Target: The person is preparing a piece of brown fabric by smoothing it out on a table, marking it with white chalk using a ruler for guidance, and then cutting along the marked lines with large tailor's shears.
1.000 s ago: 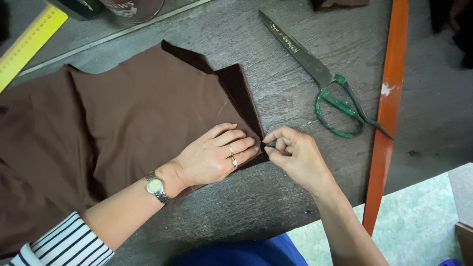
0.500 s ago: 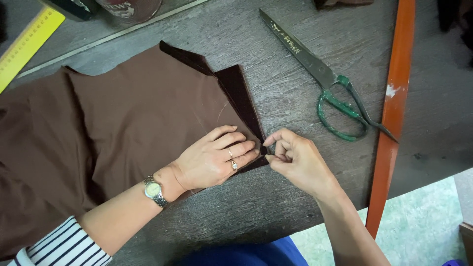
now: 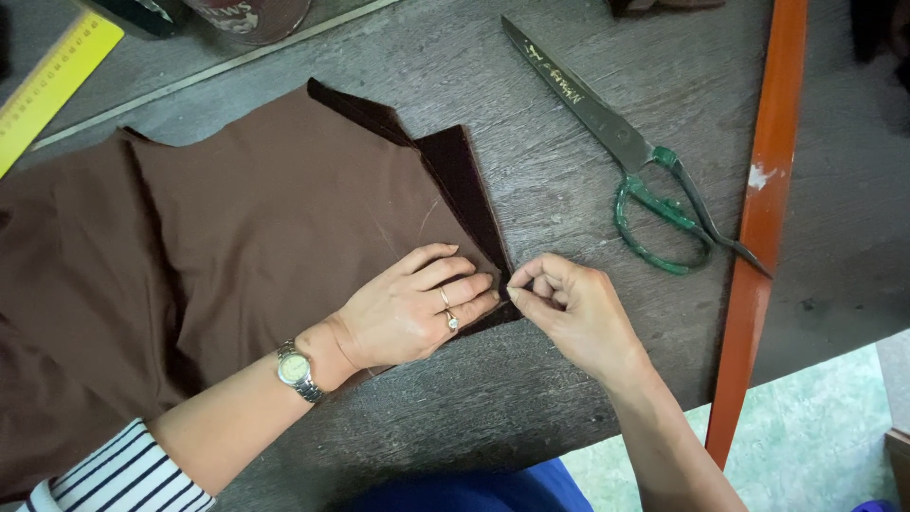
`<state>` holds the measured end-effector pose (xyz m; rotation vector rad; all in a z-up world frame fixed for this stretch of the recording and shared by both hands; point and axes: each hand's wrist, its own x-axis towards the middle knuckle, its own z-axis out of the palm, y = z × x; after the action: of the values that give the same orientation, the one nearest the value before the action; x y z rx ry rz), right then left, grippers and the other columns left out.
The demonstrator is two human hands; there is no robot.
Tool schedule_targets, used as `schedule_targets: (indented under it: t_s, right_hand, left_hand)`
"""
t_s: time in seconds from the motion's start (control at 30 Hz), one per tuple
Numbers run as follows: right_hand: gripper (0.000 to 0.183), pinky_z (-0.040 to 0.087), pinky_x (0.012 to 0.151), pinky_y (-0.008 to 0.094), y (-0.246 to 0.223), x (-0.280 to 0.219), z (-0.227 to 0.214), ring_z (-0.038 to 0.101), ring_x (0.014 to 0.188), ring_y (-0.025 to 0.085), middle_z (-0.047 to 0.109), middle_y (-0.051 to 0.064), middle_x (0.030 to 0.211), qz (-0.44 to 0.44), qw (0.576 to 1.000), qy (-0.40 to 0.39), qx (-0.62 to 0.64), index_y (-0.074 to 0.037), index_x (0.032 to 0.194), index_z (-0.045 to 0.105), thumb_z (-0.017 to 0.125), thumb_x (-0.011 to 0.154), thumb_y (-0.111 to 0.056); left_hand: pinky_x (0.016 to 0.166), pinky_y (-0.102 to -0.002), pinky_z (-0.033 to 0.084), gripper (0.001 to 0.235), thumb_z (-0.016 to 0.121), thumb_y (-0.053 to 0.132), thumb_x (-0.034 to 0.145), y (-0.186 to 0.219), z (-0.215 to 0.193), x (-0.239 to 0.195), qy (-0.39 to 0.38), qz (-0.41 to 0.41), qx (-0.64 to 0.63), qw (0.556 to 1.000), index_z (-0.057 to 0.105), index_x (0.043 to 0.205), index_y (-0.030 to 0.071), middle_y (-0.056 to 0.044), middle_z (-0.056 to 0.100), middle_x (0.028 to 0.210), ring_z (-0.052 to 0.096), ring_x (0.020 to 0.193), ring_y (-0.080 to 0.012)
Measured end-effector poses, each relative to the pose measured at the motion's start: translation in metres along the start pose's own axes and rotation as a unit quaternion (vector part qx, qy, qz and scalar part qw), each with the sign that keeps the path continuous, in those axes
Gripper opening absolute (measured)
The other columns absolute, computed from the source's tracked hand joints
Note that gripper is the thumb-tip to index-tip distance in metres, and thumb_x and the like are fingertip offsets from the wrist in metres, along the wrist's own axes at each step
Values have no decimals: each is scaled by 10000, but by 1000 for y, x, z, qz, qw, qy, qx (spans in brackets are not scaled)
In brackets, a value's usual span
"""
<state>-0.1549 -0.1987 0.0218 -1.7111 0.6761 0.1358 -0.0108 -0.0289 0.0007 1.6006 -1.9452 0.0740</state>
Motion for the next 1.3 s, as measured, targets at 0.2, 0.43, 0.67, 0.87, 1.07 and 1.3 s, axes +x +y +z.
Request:
schedule_targets:
  t_s: [0.2,0.43,0.67,0.87,1.07,1.3]
  right_hand:
    - [131,426,414,197,3,-1,1,470,431,44,461,5,505,-5,1000,3,0,-24,897,708,647,791,22]
    - [128,437,408,204,8,1,1,485,435,48,479,24,486,-15,1000,8,-6,-25,891,700,674,771,11]
    - [103,423,419,202,11,0,1,476,449,47,476,8,477,-4,1000,11,0,-24,857,697,660,774,26]
    - [106,421,419,208,13,0,1,470,435,59,476,9,470,-3,1000,8,5,-13,857,688,649,773,40]
    - [98,422,431,212,13,-1,0,461,437,65,478,18,469,-1,1000,1,-10,-14,859,685,648,778,28]
    - [83,429,433,220,14,-1,0,462,435,69,478,21,478,-6,999,4,-34,-21,864,671,646,791,10]
  left_hand:
    - [994,-478,432,284,410,170,1009,0,-1,1,0,-2,1,1000,658,1037,33,-99,616,1027,575,1008,-287]
    - [995,-468,430,289,400,172,1017,1,-4,3,-1,-3,5,1000,654,1045,38,-97,611,1033,572,1007,-283]
    - [996,-466,432,284,402,173,1017,1,-3,1,-3,-3,7,1000,651,1053,41,-93,610,1044,572,1014,-279]
    - [1003,-468,423,257,422,153,1005,1,-4,1,-15,-3,10,1000,644,1064,38,-94,607,1068,562,1025,-280]
    - [989,-468,418,257,406,133,1008,1,-10,3,-21,1,10,1000,637,1069,39,-93,601,1088,556,1017,-280]
    - [972,-446,421,261,385,135,1012,-2,-9,0,-18,10,9,1000,626,1027,35,-92,589,1025,546,978,-270]
